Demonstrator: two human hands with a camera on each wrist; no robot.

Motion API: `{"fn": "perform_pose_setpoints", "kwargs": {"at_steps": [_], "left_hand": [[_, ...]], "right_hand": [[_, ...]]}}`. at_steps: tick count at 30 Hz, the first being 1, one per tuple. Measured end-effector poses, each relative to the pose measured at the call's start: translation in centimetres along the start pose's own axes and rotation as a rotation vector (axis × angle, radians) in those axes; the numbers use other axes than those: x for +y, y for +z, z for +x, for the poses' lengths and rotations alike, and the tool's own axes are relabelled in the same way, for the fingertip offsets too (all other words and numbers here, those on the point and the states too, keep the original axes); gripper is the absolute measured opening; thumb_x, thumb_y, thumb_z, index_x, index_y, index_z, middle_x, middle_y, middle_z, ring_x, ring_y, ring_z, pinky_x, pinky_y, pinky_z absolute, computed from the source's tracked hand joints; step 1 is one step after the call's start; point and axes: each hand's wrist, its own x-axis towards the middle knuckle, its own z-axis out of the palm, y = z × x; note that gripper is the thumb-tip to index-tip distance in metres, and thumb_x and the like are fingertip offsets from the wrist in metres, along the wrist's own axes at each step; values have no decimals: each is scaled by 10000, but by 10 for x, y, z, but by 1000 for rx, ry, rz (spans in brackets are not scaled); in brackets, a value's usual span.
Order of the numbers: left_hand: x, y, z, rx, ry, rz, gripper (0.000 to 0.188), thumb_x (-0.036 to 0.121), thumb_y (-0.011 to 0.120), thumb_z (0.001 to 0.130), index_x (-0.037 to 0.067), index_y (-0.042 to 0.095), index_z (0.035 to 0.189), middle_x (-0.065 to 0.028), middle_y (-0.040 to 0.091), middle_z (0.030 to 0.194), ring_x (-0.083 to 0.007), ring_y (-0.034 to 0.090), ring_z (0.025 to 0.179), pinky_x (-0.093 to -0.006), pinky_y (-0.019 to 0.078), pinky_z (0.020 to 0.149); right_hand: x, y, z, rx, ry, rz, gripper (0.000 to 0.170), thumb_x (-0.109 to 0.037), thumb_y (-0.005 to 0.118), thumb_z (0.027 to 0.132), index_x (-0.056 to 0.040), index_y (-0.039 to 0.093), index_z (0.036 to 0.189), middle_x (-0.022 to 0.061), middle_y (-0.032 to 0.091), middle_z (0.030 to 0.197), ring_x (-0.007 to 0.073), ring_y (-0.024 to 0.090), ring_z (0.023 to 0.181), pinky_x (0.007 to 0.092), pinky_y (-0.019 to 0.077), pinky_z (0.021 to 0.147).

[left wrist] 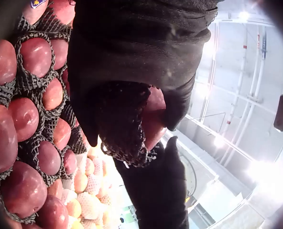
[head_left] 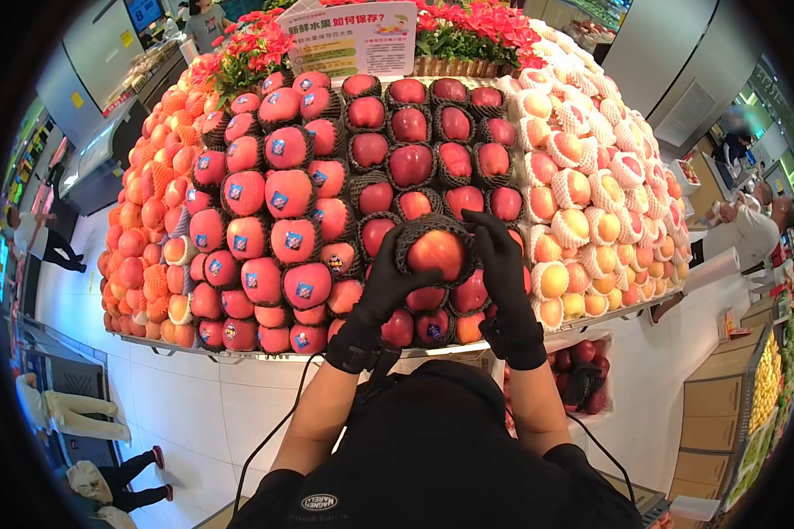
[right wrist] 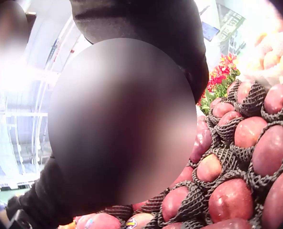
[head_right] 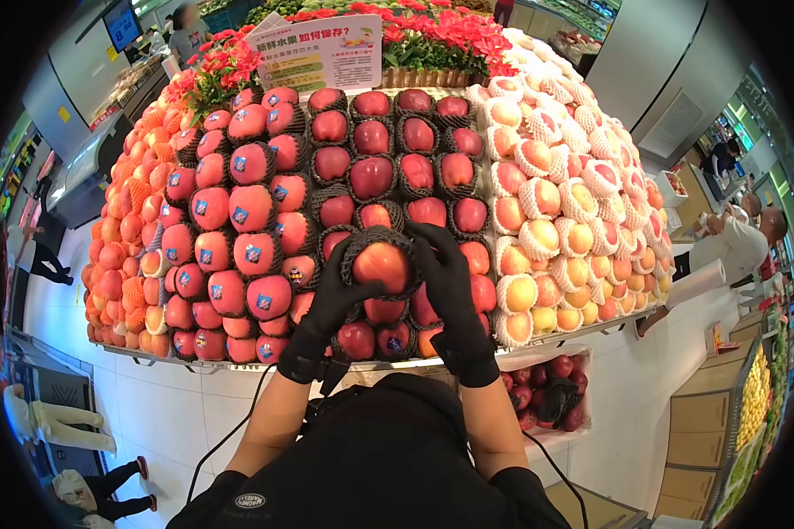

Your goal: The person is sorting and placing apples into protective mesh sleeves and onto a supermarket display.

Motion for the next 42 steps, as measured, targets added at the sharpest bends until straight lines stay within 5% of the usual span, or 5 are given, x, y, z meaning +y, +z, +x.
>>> {"fn": "perform_pose_setpoints", "kwargs": {"at_steps": [9, 17, 22, 35, 42], "left_hand": [[1, 1, 4, -50, -7, -91, 768, 172, 819, 748, 47, 405, 1382, -99, 483, 1368, -209, 460, 1269, -370, 408, 1060], [13, 0, 6, -134, 159, 265, 960, 207, 834, 727, 49, 267, 1485, -144, 386, 1461, -241, 388, 1347, -393, 368, 1091], [16, 2, 7, -106, 68, -19, 915, 121, 733, 786, 77, 186, 1518, -152, 322, 1494, -251, 350, 1372, -390, 365, 1095], [-7, 15, 8, 4, -99, -735, 554, 102, 555, 927, 55, 346, 1437, -119, 471, 1373, -249, 506, 1236, -381, 458, 1018], [-27, 13, 12, 107, -98, -657, 452, 138, 572, 900, 37, 465, 1328, -139, 515, 1269, -282, 568, 1134, -413, 515, 925]], "right_hand": [[13, 6, -9, -187, 629, 853, 446, -310, 361, 1052, -47, 435, 1405, 83, 512, 1367, 181, 518, 1213, 335, 414, 1054], [8, 3, -23, -273, -102, 149, 437, -216, 439, 1008, -53, 407, 1412, 100, 471, 1394, 222, 523, 1220, 376, 479, 1002], [-3, 10, -10, -99, 318, 939, 634, -95, 613, 882, -54, 330, 1447, 136, 465, 1377, 229, 517, 1221, 372, 507, 967], [-15, 29, -18, 52, 39, 198, 867, -79, 715, 805, -62, 197, 1500, 156, 349, 1409, 254, 439, 1265, 378, 468, 983], [-12, 15, -18, 141, -86, -255, 602, -72, 712, 791, -94, 484, 1347, 150, 464, 1283, 252, 509, 1139, 362, 472, 913]]}}
